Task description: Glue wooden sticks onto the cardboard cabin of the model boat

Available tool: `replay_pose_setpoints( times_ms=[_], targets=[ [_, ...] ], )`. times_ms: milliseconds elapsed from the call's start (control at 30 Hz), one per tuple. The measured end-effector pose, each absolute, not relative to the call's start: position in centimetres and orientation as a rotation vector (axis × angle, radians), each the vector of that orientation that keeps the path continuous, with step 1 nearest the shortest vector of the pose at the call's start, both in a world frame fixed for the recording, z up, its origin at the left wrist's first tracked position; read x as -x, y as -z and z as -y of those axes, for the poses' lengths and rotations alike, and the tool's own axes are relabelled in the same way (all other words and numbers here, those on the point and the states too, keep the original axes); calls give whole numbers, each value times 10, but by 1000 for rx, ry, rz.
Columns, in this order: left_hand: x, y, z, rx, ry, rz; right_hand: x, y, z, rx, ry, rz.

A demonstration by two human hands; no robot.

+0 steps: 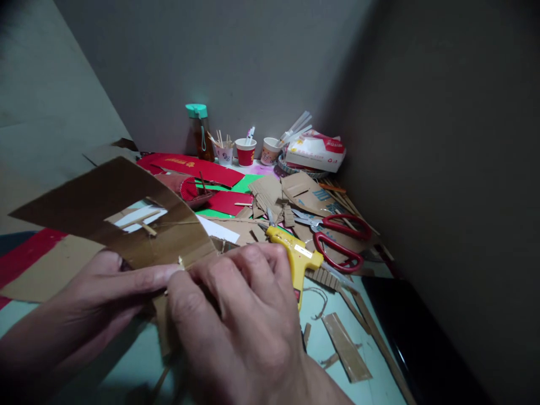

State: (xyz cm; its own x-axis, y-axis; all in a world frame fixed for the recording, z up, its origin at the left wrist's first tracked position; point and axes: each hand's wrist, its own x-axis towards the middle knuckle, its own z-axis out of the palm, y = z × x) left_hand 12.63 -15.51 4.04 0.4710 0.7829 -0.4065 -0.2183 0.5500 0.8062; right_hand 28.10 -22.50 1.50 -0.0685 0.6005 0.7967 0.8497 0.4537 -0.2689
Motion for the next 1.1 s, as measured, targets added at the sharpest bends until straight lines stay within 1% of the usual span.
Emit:
replay_pose_setpoints(
  times_ms=[267,467,633,767,867,1000,1067,1100],
  targets=[
    [-125,-37,153,-792,-672,-793,-285,-17,226,1263,315,1764],
    [-125,-37,153,-797,-653,-782,-284,-17,225,1229,360,1773],
    [-125,-40,153,-810,-645,-789,-289,-16,225,1274,362,1808],
    [-128,-38,154,-836,-647,-762,-292,-18,222,1341,371,1716],
    [-129,-36,154,-850,-664,-711,-290,-22,217,1348,265,1629],
    [-129,-34,154,-859,-664,-725,-288,-26,216,1396,-27,1589],
    [-128,-35,153,-839,-651,-763,-289,-27,219,1430,-74,1592],
    [-128,-36,153,-832,-651,-777,-289,-26,220,1432,-46,1600]
  ],
)
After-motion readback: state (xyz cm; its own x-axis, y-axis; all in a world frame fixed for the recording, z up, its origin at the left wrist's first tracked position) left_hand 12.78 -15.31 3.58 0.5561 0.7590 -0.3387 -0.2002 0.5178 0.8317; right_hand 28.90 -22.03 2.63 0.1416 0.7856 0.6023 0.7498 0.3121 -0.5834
